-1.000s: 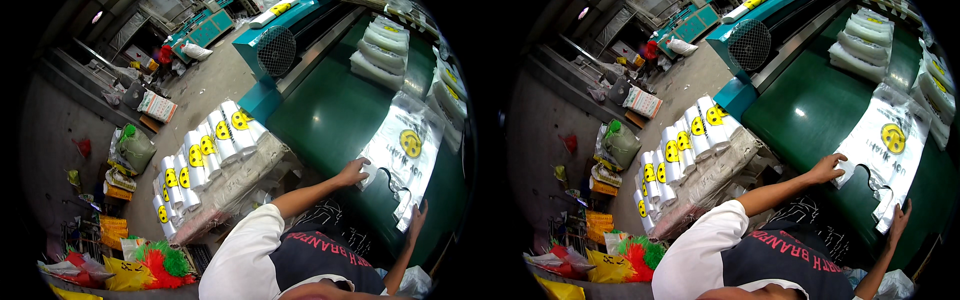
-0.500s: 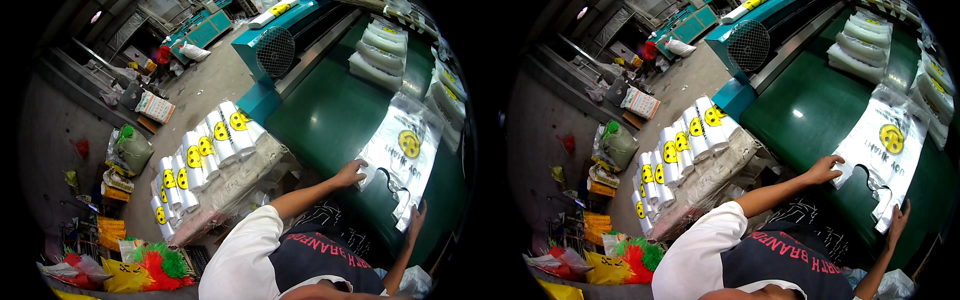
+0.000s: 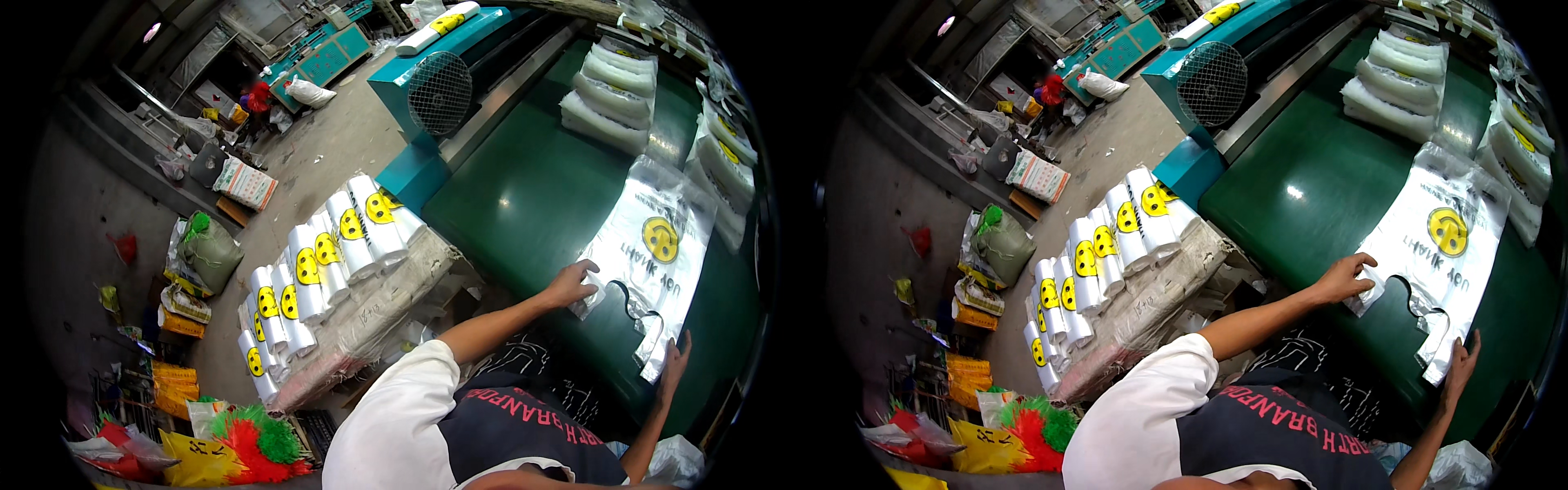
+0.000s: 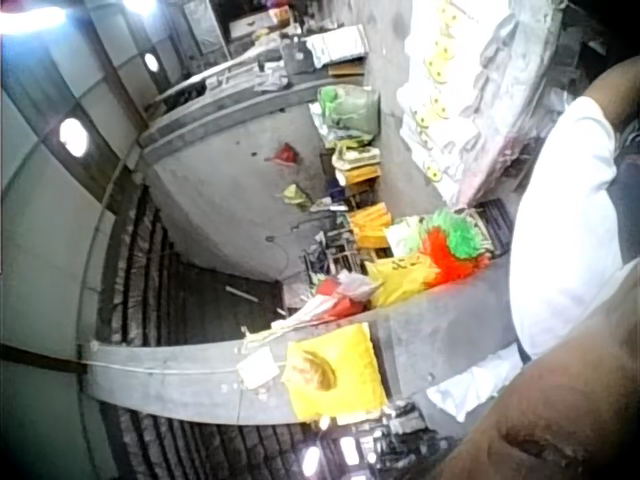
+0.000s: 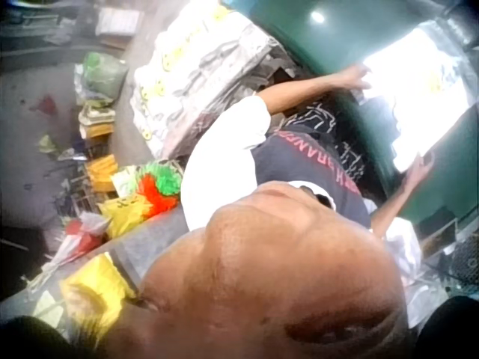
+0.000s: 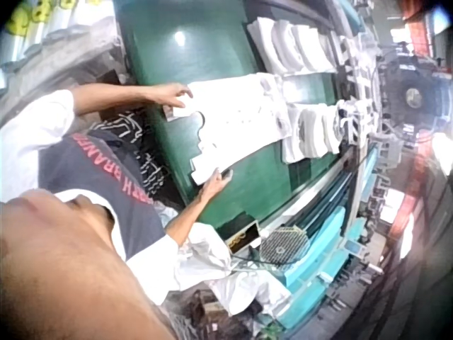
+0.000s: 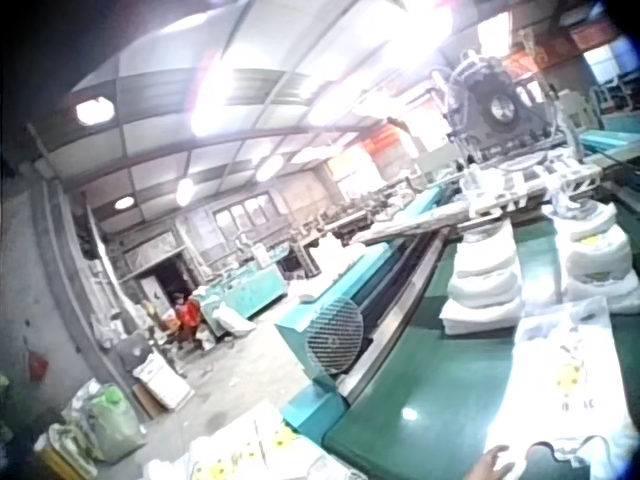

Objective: The person picks up plastic bags from a conveyor belt, folds them by hand, and stacks them into a pile.

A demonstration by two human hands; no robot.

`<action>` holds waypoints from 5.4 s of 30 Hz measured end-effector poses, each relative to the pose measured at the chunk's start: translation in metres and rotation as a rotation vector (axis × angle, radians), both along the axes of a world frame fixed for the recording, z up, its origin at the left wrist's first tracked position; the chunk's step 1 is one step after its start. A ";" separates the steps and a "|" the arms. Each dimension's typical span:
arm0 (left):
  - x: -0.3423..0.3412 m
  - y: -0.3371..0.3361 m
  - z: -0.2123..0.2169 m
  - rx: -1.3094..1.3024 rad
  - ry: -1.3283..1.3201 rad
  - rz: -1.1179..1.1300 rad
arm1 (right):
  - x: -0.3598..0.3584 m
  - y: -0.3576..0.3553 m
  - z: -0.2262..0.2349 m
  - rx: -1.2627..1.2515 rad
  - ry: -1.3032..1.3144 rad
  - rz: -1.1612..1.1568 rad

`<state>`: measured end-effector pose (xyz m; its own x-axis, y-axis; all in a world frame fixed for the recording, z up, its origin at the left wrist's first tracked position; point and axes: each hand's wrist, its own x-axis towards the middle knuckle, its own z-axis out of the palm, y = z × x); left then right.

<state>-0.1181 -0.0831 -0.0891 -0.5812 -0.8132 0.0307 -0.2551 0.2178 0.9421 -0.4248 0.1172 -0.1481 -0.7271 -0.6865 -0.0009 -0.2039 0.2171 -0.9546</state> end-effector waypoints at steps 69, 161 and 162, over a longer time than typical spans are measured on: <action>-0.123 -0.176 0.068 -1.029 -0.542 -0.081 | -0.092 -0.123 0.140 0.866 1.358 0.149; -0.034 -0.003 0.011 -1.183 -0.804 -0.812 | 0.053 -0.039 0.069 0.520 1.119 0.848; -0.035 -0.009 0.012 -1.144 -0.729 -0.797 | 0.043 -0.042 0.077 0.477 1.033 0.884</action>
